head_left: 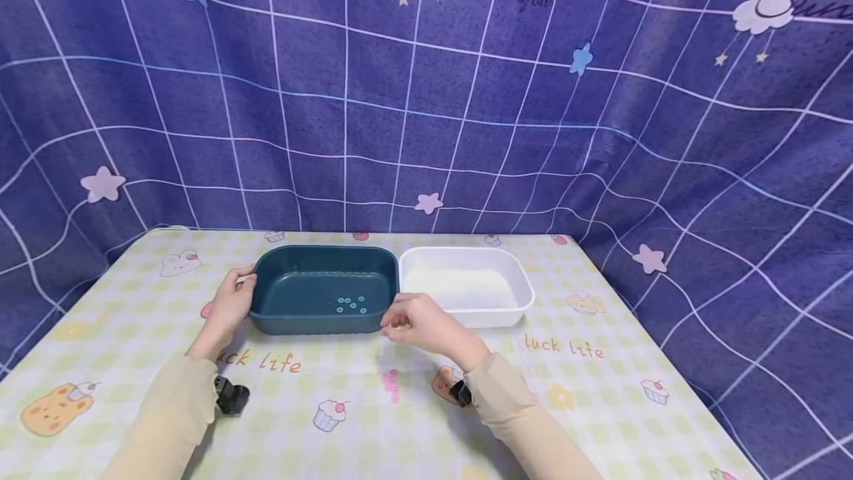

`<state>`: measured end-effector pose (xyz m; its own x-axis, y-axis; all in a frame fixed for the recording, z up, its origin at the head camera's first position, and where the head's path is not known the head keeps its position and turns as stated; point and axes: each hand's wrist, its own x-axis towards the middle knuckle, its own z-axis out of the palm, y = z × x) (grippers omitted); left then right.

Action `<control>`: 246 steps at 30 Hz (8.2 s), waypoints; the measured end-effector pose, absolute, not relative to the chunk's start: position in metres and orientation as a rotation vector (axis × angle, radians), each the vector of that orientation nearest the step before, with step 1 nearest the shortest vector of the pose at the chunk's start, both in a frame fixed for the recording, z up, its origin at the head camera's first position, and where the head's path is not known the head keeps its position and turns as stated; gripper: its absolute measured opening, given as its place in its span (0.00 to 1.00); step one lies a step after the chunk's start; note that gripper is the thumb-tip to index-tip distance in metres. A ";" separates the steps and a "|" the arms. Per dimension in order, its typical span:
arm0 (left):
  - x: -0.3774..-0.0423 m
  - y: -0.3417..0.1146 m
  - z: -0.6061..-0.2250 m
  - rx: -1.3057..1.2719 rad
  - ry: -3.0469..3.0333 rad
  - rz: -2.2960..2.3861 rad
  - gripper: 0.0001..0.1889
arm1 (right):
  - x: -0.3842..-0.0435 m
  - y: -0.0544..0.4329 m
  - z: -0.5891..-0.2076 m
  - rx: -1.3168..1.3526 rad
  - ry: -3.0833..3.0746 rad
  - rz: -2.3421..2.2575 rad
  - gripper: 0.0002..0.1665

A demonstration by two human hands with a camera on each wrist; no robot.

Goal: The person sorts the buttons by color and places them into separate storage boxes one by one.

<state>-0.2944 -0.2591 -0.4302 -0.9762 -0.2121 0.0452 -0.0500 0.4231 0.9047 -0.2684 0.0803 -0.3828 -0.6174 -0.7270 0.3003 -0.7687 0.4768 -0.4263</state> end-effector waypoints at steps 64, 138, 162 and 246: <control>-0.294 -0.256 -0.430 0.249 -2.502 -1.596 0.28 | -0.259 0.093 -0.413 1.441 -2.853 0.764 0.03; -0.291 -0.259 -0.428 0.232 -2.503 -1.663 0.28 | -0.260 0.084 -0.415 1.615 -2.794 0.496 0.05; -0.290 -0.258 -0.428 0.251 -2.519 -1.631 0.28 | -0.260 0.088 -0.413 1.500 -2.770 0.712 0.03; -0.291 -0.258 -0.426 0.184 -2.505 -1.646 0.27 | -0.336 0.146 -0.378 0.950 -2.688 0.817 0.04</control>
